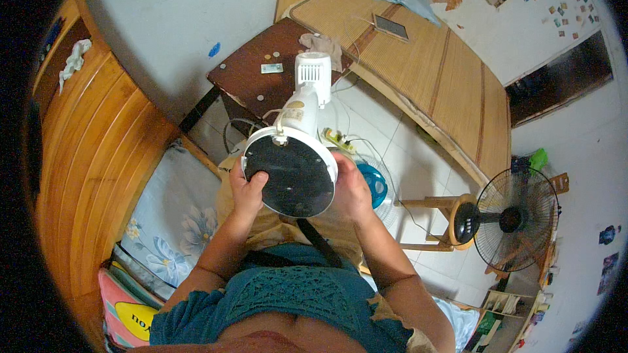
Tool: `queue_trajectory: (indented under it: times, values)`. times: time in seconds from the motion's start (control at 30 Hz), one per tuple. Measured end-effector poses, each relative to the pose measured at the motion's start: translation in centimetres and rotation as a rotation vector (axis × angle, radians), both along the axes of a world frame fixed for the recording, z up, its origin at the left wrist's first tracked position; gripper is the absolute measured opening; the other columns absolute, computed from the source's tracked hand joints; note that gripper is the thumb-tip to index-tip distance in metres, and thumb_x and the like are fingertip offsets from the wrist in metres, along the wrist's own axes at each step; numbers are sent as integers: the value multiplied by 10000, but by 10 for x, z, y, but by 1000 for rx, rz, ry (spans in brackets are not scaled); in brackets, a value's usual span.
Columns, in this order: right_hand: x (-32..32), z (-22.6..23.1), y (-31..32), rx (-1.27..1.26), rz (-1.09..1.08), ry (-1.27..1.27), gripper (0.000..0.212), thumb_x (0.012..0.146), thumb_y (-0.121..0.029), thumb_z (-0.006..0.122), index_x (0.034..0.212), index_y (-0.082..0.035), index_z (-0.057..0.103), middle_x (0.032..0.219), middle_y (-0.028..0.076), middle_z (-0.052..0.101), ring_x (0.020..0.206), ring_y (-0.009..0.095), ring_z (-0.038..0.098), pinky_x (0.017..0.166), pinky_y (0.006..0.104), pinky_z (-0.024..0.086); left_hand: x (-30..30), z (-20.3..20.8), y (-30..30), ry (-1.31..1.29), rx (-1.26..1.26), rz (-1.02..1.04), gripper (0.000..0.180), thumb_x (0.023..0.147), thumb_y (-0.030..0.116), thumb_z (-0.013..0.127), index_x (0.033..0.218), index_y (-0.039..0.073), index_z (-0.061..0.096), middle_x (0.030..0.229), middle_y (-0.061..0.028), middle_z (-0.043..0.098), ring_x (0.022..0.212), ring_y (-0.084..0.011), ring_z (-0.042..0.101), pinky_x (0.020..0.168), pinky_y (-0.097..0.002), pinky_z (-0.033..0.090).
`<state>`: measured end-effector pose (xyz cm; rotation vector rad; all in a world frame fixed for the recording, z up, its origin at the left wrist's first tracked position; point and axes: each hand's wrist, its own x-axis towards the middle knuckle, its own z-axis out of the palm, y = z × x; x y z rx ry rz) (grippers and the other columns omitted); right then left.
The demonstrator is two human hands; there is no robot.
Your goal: The person disassembles a portable fan, removes a blue plastic guard, and uses a screwdriver to work on the internal base components.
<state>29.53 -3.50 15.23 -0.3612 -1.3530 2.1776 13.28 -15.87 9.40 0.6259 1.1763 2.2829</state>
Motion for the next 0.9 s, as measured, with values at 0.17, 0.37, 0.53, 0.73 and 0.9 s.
queue_trajectory:
  times: [0.17,0.37,0.53,0.73,0.9]
  values:
    - [-37,24,18,-257,-103,-379,621,946,-495,378,1269,31,443,1212,149,543,1102,241,524,969,388,405,-4,6,3,-35,66,4,416,767,229,735,1075,15,554,968,-24,593,865,-110,546,782,-268,446]
    - [-61,-3,62,-592,159,-316,638,937,-514,390,1246,40,454,1172,168,568,1044,275,570,899,408,467,-4,10,4,-111,115,-20,374,776,221,729,1048,30,558,957,-15,593,857,-103,543,784,-270,444]
    - [-90,0,59,-600,175,-214,553,935,-477,429,1229,-11,470,1136,168,583,1029,289,582,896,423,475,-3,3,2,-29,98,-37,393,767,228,737,1055,30,558,954,-14,596,859,-106,544,781,-271,445]
    - [-101,3,49,-646,227,-53,497,941,-434,445,1233,-33,473,1118,171,595,1014,290,594,898,428,477,2,-3,-4,-16,58,-16,425,759,243,736,1075,23,554,967,-21,597,873,-112,544,788,-270,444]
    - [-102,5,35,-592,22,-249,475,928,-436,483,1196,-44,507,1094,161,614,950,279,628,831,407,517,9,-22,-15,-67,108,-34,479,760,240,737,1130,23,525,1009,-24,592,905,-131,554,808,-282,452]
